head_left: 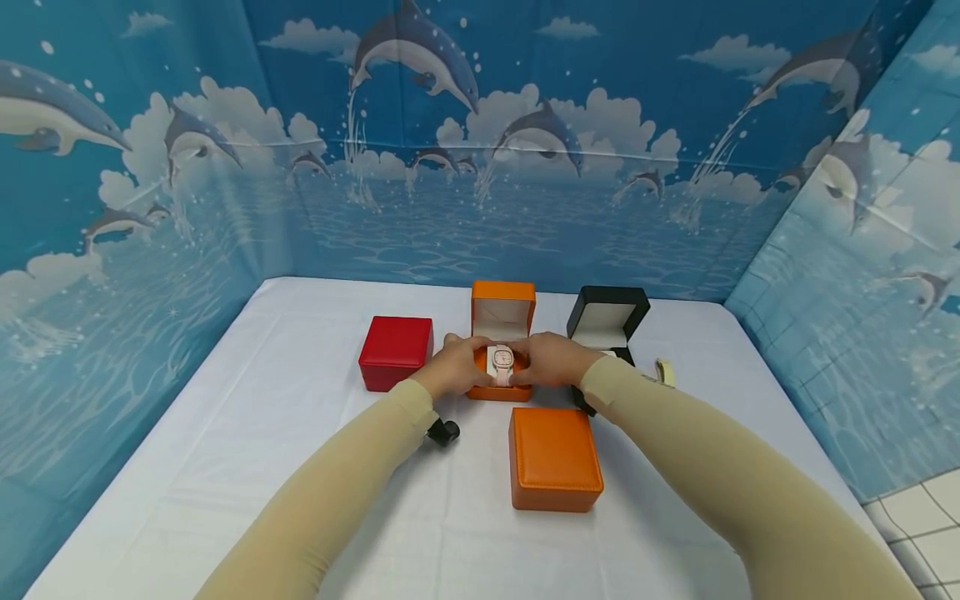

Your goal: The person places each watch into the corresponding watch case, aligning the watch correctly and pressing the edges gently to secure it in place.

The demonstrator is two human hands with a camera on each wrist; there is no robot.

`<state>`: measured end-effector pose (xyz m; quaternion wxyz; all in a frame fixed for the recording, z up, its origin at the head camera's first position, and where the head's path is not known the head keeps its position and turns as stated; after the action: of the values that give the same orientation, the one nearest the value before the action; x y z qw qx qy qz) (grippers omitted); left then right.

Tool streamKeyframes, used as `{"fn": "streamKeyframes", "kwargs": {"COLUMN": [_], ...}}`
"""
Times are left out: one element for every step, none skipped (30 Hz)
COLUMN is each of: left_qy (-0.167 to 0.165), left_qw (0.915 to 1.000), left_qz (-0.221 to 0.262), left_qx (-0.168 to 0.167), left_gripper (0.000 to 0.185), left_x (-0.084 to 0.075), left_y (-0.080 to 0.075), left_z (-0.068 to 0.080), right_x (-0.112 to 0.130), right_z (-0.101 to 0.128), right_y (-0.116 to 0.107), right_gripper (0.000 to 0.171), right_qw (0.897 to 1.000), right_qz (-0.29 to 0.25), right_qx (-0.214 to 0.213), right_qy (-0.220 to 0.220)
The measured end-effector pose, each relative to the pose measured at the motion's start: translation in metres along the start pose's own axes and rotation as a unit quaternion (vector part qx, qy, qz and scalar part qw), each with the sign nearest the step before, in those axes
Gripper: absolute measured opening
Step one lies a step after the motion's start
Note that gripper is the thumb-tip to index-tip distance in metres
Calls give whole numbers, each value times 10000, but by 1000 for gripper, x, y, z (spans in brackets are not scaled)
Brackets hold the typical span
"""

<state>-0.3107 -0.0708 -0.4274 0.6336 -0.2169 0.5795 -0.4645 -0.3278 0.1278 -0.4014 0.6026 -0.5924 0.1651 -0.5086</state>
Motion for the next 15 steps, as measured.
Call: {"fn": "streamKeyframes", "kwargs": {"left_qy": [-19, -30, -35, -49, -55, -63, -64, -80, -91, -95, -80, -62, -39, -18, 5], "left_qw": [10000, 10000, 10000, 10000, 10000, 10000, 10000, 9999, 9999, 9998, 9996, 9994, 9991, 9988, 9986], "left_qz": [20, 30, 41, 55, 52, 32, -7, -55, -108, -176, -255, -336, -418, -480, -525], "left_qx": [15, 24, 28, 31, 27, 23, 18, 31, 39, 49, 59, 66, 71, 75, 68], "left_gripper": [73, 72, 72, 72, 72, 72, 72, 73, 73, 73, 74, 73, 72, 71, 70], "left_x": [0, -1, -1, -1, -1, -2, -2, -2, -2, -2, -3, -3, -3, -4, -4], "left_y": [0, 0, -1, -1, -1, -1, -1, -1, -1, -1, -1, -1, -1, -2, -2], "left_z": [0, 0, 0, 1, 1, 1, 1, 1, 2, 2, 2, 3, 3, 3, 4], "right_x": [0, 0, 0, 0, 0, 1, 1, 1, 1, 2, 2, 3, 3, 4, 5], "right_z": [0, -1, -1, -2, -2, -3, -3, -4, -4, -4, -4, -4, -5, -5, -5], "right_y": [0, -1, -1, -1, -1, -1, -1, -1, -1, -1, -1, -2, -2, -2, -3], "right_gripper": [69, 69, 69, 70, 71, 71, 72, 72, 73, 73, 73, 74, 74, 74, 74], "right_qw": [10000, 9999, 9997, 9995, 9991, 9987, 9983, 9979, 9976, 9973, 9970, 9969, 9969, 9969, 9970], "right_qz": [-35, -85, -137, -189, -255, -312, -354, -389, -412, -427, -443, -434, -406, -374, -339], "right_qx": [13, 28, 51, 68, 88, 107, 126, 145, 163, 174, 188, 204, 227, 241, 258], "right_qy": [55, 115, 188, 250, 324, 388, 447, 497, 541, 568, 607, 625, 638, 644, 644]}}
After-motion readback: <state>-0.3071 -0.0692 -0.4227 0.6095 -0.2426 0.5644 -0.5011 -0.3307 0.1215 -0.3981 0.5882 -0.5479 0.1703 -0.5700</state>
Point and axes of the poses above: each hand's wrist, its own z-axis away from the middle knuckle, its own y-axis out of the palm, x = y × z, the point moved 1 cm from there along -z, towards the middle knuckle, and after that the axes turned 10 degrees about -z, right-handed, at the moved point
